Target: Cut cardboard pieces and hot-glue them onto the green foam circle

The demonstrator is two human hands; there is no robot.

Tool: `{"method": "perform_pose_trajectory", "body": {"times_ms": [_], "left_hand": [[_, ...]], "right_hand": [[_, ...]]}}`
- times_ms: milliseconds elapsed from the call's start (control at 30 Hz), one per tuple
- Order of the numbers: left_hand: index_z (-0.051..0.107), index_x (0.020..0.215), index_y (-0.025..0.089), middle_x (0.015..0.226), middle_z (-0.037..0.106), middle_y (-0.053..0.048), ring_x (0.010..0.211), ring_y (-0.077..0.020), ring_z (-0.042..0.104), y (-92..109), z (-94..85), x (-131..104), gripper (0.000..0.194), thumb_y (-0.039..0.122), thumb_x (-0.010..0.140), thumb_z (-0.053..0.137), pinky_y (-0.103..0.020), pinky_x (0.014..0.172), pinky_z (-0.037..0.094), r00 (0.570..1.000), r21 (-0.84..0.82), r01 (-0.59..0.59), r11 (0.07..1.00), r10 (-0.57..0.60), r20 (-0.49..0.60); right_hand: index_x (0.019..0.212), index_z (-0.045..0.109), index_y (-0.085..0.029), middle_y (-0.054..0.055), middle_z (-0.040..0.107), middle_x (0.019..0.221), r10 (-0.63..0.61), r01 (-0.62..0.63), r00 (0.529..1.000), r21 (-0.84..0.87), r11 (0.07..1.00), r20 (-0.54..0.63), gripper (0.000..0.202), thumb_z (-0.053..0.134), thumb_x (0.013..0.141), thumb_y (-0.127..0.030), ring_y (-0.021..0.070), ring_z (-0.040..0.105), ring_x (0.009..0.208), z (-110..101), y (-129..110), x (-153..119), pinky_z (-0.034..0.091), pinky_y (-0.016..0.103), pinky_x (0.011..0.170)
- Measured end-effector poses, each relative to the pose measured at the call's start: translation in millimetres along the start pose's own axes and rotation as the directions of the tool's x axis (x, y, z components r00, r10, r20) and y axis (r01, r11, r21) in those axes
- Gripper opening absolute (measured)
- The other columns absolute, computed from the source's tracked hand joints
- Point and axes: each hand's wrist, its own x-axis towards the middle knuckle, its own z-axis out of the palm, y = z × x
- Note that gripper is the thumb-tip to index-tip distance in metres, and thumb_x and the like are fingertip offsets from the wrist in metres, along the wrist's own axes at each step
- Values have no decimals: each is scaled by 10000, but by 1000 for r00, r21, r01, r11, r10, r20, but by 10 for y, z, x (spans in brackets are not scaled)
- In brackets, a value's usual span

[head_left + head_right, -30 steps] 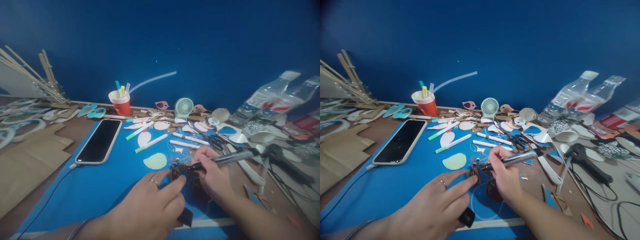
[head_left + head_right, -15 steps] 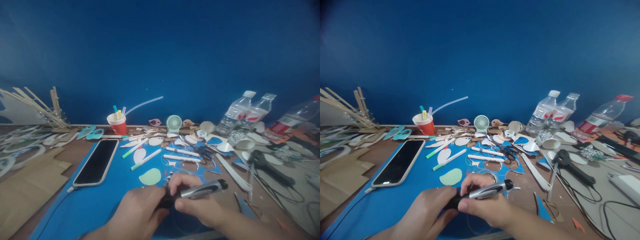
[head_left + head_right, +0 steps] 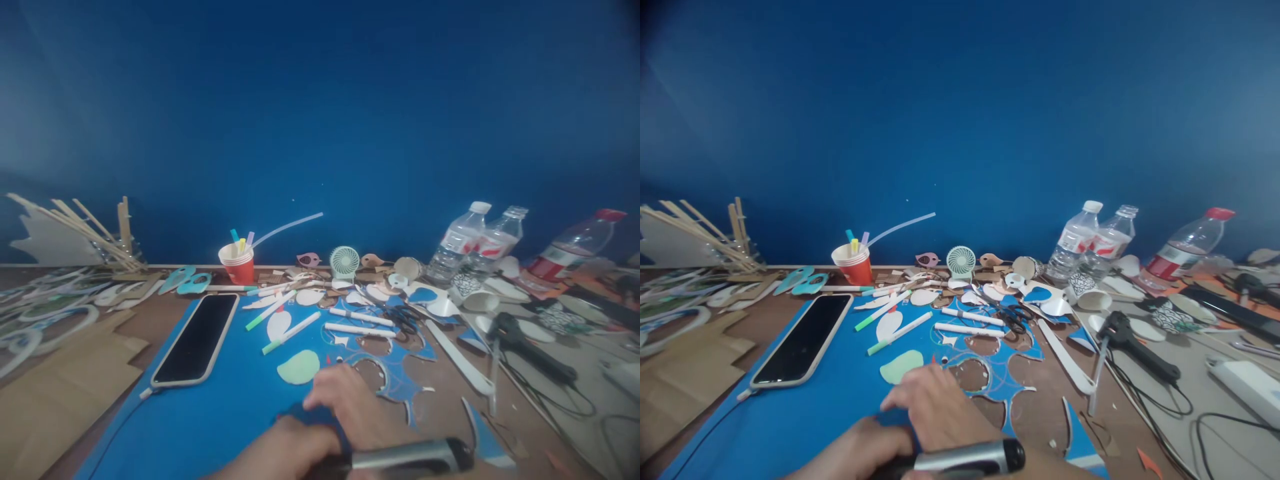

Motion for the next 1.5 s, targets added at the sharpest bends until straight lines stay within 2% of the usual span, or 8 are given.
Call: {"method": "perform_pose_trajectory", "body": {"times_ms": [167, 400, 600, 733, 967, 1067, 1267, 1500], "left_hand": [[559, 934, 172, 699, 615, -27, 596, -137, 552, 98, -383, 29, 409, 431, 887, 247, -217, 497, 425, 879, -153, 357, 921, -387, -279], [554, 1031, 156, 730, 641, -108, 655, -279, 606, -266, -847, -87, 467, 473, 852, 260, -371, 581, 438, 737, 448, 676, 585, -545, -401], [603, 950, 113, 1017, 588, -180, 991, -323, 503, -312, -666, -152, 391, 416, 816, 395, -433, 815, 382, 808, 681, 589, 435, -334, -485], [589, 997, 152, 1038, 578, -132, 999, -296, 493, -108, -596, -53, 341, 389, 806, 436, -418, 833, 373, 838, 650, 529, 545, -216, -501], [583, 952, 212, 1012, 590, -59, 976, -237, 509, 49, -539, 297, 228, 322, 759, 532, -390, 879, 360, 758, -23, 274, 961, -231, -610], [576, 915, 166, 970, 608, -88, 889, -221, 559, 17, -369, 474, 263, 361, 741, 554, -349, 783, 437, 679, -578, 64, 814, -459, -572], [575, 986, 124, 877, 622, -99, 743, -153, 590, 47, 29, 509, 315, 375, 816, 486, -275, 660, 477, 830, -929, -150, 338, -468, -304], [583, 981, 132, 915, 615, -94, 800, -162, 575, 41, 25, 478, 283, 247, 728, 637, -259, 666, 471, 809, -863, -169, 475, -433, -397]], "right_hand": [[1064, 553, -225, 77, 628, 943, 174, -146, 975, -189, 971, 139, 382, 535, 762, -459, 249, 555, 849, -527, -12, 47, 433, 355, 718], [803, 632, -165, 113, 641, 772, 532, -556, 826, -429, 711, -188, 169, 468, 763, -173, 243, 573, 697, -1205, 679, 17, 378, 339, 577], [776, 665, -235, 25, 647, 806, 401, -361, 915, -344, 867, 50, 112, 569, 739, -279, 182, 584, 732, -883, 440, 12, 407, 273, 621], [1030, 627, -207, 93, 595, 1033, 240, -162, 941, -302, 939, 241, 580, 739, 522, -464, 272, 538, 929, -510, 166, 20, 415, 315, 732], [919, 607, -201, 54, 569, 942, 136, -119, 982, -128, 985, 133, 333, 721, 615, -273, 222, 516, 895, -442, 99, 23, 417, 301, 760], [996, 564, -215, 52, 552, 994, 110, -110, 986, 5, 994, -127, 340, 680, 679, -250, 208, 504, 944, -487, 60, 44, 403, 302, 821], [1106, 536, -246, 61, 527, 1086, 90, -58, 932, 101, 993, -351, 370, 624, 748, -277, 214, 466, 1041, -458, 92, 11, 366, 322, 904], [1119, 518, -238, 59, 547, 1110, 169, -102, 916, 197, 975, -363, 406, 621, 728, -199, 212, 490, 1037, -430, 70, 5, 401, 336, 888]]}}
